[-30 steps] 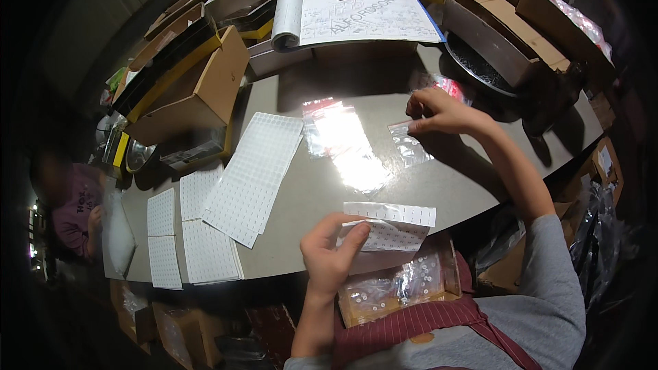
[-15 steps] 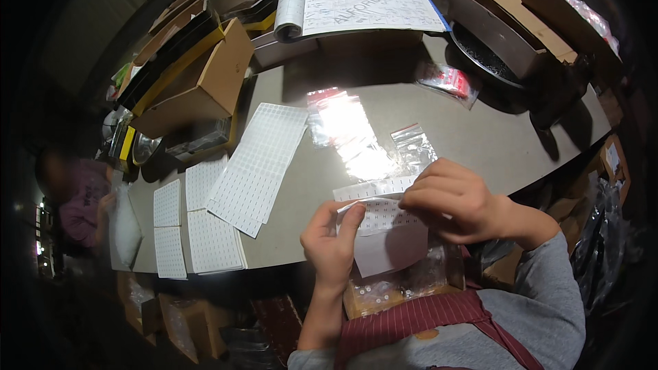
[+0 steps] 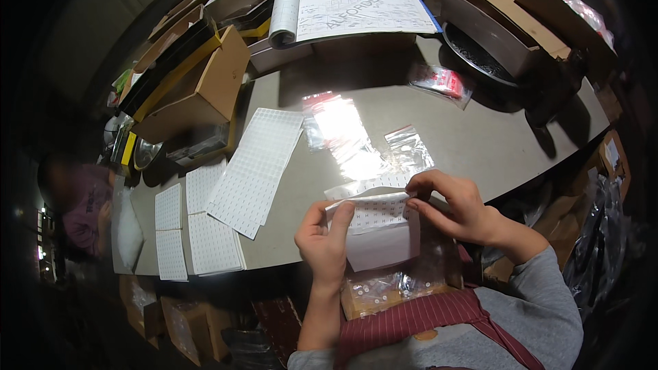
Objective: The person places small round items into clear plastic bags and then affixes a printed label to each bag. The person handles the items and bags by hand, working at a cluttered table with stacks of labels and plastic bags nearby.
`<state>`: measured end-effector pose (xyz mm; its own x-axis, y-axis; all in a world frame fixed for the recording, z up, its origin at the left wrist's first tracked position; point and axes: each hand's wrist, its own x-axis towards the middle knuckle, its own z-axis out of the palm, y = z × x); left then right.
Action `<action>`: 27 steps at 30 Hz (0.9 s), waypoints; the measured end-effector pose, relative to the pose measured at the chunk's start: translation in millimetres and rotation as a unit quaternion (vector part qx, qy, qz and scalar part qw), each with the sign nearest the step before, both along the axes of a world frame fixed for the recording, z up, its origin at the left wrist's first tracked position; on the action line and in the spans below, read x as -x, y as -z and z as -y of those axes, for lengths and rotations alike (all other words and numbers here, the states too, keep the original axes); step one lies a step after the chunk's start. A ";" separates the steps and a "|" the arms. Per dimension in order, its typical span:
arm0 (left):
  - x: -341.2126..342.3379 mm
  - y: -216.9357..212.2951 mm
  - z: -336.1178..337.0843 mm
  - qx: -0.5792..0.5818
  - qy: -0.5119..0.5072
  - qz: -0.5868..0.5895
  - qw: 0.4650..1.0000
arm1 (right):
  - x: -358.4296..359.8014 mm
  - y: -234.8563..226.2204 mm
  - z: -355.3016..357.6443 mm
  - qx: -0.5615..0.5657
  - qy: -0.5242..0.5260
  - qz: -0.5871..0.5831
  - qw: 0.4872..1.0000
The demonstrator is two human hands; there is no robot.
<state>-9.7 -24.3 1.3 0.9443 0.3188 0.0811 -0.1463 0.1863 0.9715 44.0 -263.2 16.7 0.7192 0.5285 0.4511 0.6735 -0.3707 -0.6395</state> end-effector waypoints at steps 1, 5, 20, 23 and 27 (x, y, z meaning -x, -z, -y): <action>-0.1 1.3 -0.8 -0.001 0.003 0.002 1.000 | 0.6 1.1 -0.4 -0.003 0.002 0.003 1.000; -1.5 4.3 -2.8 -0.008 0.008 0.006 1.000 | -1.2 1.3 0.9 0.017 -0.007 0.071 0.997; -2.4 0.3 -2.1 0.020 -0.008 -0.001 1.000 | -59.9 -31.9 18.0 0.025 0.017 -0.025 0.999; -1.1 2.2 -8.0 0.076 0.008 0.033 0.997 | -97.0 7.2 14.9 0.122 -0.030 -0.050 0.991; 4.4 8.9 -15.0 0.149 0.010 0.069 0.986 | -109.6 29.0 6.0 0.141 0.009 0.080 0.987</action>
<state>-14.1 -9.3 -7.6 0.9371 0.3293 0.1155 -0.2671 0.4639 0.8446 153.6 -269.2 -12.3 0.6604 0.6377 0.3964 0.7498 -0.5311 -0.3947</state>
